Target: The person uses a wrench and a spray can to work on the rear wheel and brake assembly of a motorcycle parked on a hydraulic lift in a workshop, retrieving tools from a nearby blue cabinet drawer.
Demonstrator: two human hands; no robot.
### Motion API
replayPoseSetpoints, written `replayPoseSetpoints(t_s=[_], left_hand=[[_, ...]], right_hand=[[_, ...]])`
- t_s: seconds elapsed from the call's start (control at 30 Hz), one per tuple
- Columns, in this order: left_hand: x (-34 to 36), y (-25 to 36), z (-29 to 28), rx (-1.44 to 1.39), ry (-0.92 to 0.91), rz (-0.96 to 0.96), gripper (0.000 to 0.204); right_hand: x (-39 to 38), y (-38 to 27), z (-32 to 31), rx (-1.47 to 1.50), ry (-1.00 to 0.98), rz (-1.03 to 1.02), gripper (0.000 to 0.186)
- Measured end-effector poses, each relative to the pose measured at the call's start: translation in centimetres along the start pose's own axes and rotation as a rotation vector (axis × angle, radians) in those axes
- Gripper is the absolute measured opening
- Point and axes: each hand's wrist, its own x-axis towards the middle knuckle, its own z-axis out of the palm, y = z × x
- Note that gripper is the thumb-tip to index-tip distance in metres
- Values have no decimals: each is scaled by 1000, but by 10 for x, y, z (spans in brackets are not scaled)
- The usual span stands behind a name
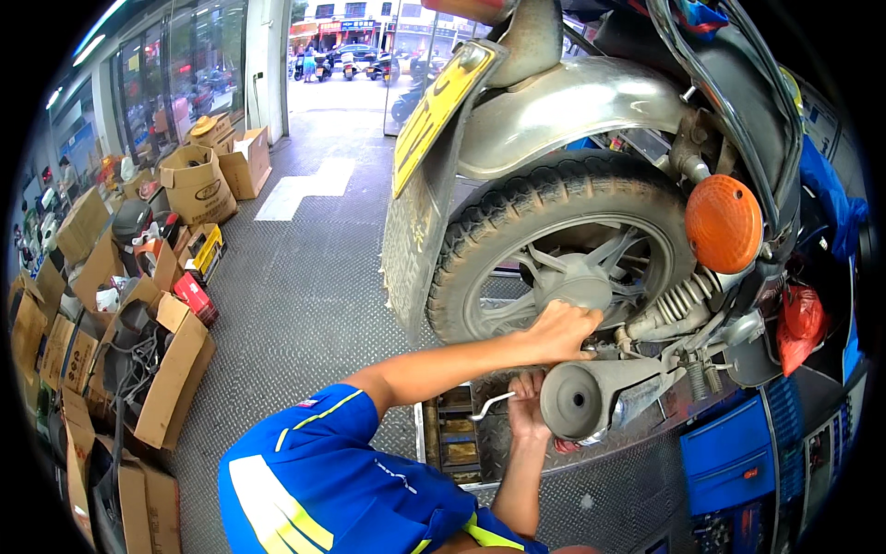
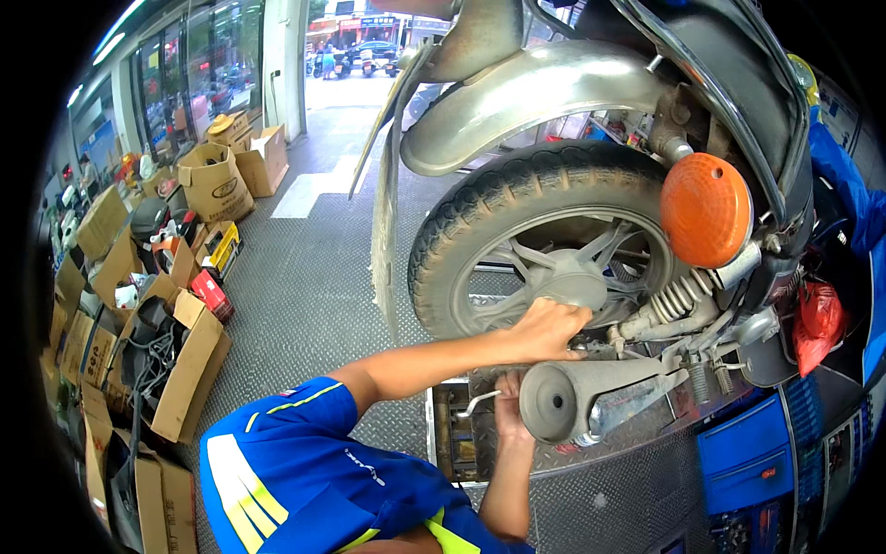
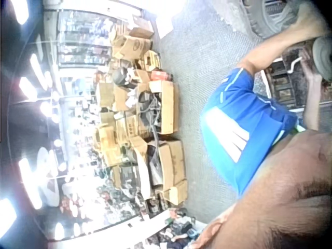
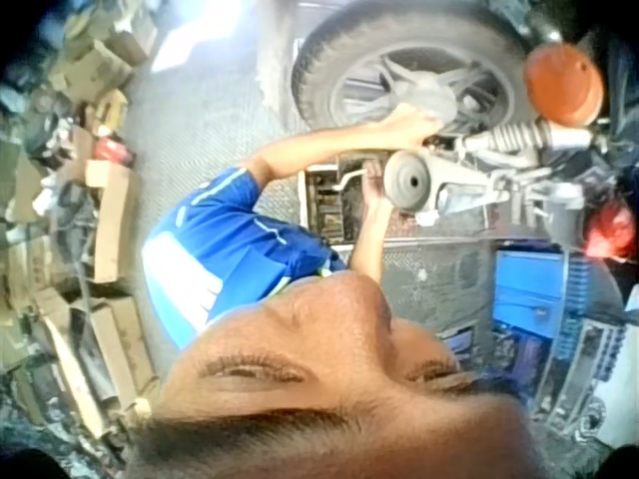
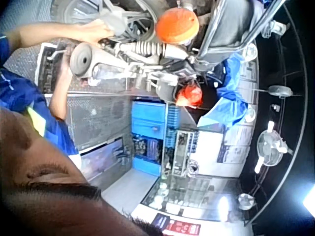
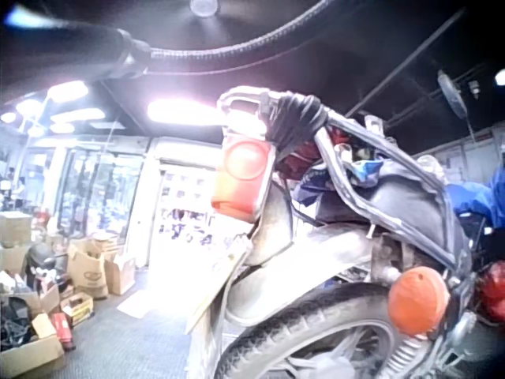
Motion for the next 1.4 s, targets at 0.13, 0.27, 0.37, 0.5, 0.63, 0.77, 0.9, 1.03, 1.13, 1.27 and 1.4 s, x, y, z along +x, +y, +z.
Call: replayPoseSetpoints(t_s=[0.13, 0.27, 0.37, 0.5, 0.63, 0.77, 0.9, 1.03, 1.13, 1.27, 1.4], left_hand=[[0, 2, -5, -28, 4, -10, 48], [3, 5, -1, -13, -1, -6, 48], [-2, -5, 1, 15, 11, -15, 49], [1, -5, 6, 1, 13, 17, 53], [-2, -3, 1, -3, 5, 2, 52], [0, -2, 0, -6, -9, -17, 50], [1, -2, 1, -42, -16, -17, 48], [1, -5, 3, -13, 5, -11, 49], [0, -4, 7, -5, 10, -23, 50], [0, 0, -1, 6, -6, -21, 50], [0, -5, 4, -11, 6, -12, 51]], right_hand=[[5, 14, 36, -47, 54, -64, 24], [11, -35, -52, -612, 103, -176, 23], [17, -82, -67, -958, 258, -501, 22], [21, -115, -78, -997, 490, -719, 22], [2, -51, -49, -808, 352, -456, 22], [3, 7, 23, -130, -16, -62, 22], [8, 14, 46, -194, 14, -104, 22], [4, -65, -16, -584, -140, -181, 27], [11, -125, -46, -944, 327, -626, 29], [-4, -124, -62, -894, 441, -672, 32], [-19, -84, -38, -687, 277, -480, 36]])
